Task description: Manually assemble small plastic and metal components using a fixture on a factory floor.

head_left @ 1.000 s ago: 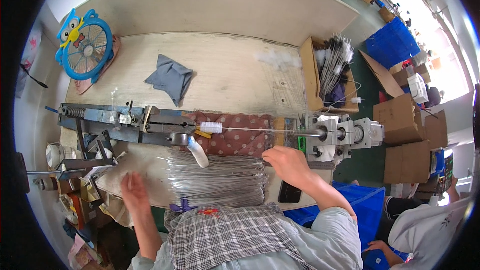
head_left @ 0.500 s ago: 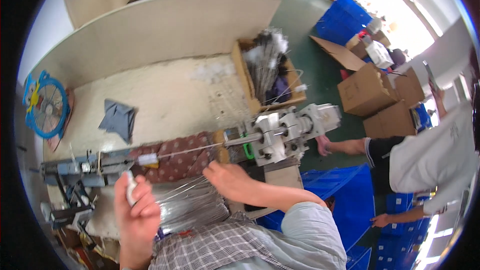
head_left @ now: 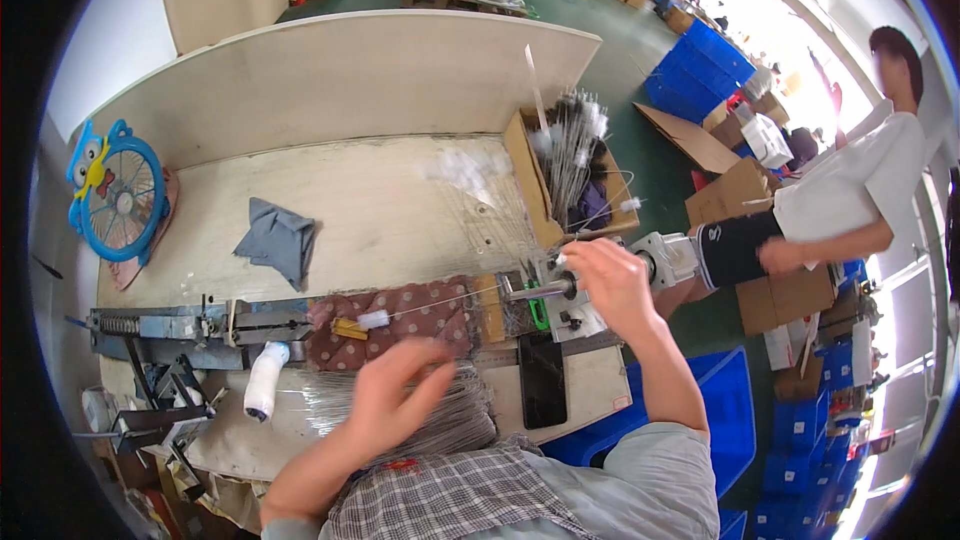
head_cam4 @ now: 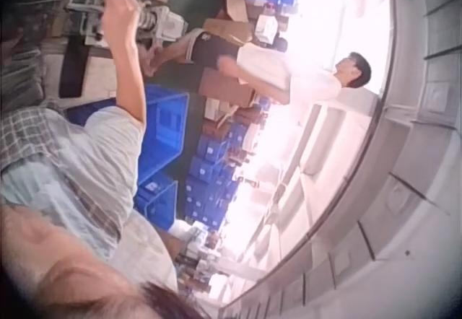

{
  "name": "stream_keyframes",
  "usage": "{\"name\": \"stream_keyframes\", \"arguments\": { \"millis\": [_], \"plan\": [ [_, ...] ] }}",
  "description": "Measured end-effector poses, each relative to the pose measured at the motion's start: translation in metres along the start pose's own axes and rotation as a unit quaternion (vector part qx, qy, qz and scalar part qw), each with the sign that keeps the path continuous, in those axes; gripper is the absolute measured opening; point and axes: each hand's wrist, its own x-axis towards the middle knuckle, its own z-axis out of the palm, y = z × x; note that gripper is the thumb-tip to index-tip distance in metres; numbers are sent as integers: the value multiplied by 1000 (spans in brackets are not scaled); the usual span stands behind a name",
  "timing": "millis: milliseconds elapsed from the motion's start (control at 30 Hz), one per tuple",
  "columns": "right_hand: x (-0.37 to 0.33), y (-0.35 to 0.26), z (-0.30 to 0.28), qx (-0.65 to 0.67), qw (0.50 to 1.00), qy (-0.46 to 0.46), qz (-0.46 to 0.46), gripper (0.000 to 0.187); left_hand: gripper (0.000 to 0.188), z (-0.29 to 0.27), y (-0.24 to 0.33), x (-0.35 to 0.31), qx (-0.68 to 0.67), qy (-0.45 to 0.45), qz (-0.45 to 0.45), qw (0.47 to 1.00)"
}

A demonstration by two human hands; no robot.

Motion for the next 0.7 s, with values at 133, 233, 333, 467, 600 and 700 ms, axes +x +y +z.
{"name": "stream_keyframes", "arguments": {
  "millis": [133, 233, 333, 467, 600, 700],
  "plan": [
    [17, -15, 35, 68, 997, -44, -7, 12, 15, 39, -29, 64, 266, 66, 109, 956],
    [19, -10, 49, 71, 997, -34, -17, 12, 14, 48, -69, 84, 468, 13, 79, 880],
    [18, -5, 55, 55, 998, -33, -11, 13, 15, 45, -81, 88, 535, -34, 50, 843],
    [17, 1, 67, 63, 998, -26, 0, 13, 8, 44, -69, 96, 484, -74, 38, 871],
    [18, 3, 76, 57, 996, -62, 13, 14, 10, 45, -70, 115, 553, -159, 55, 816],
    [17, 2, 76, 93, 990, -101, 37, 13, 12, 42, -74, 154, 630, -168, 133, 747]
  ]
}}
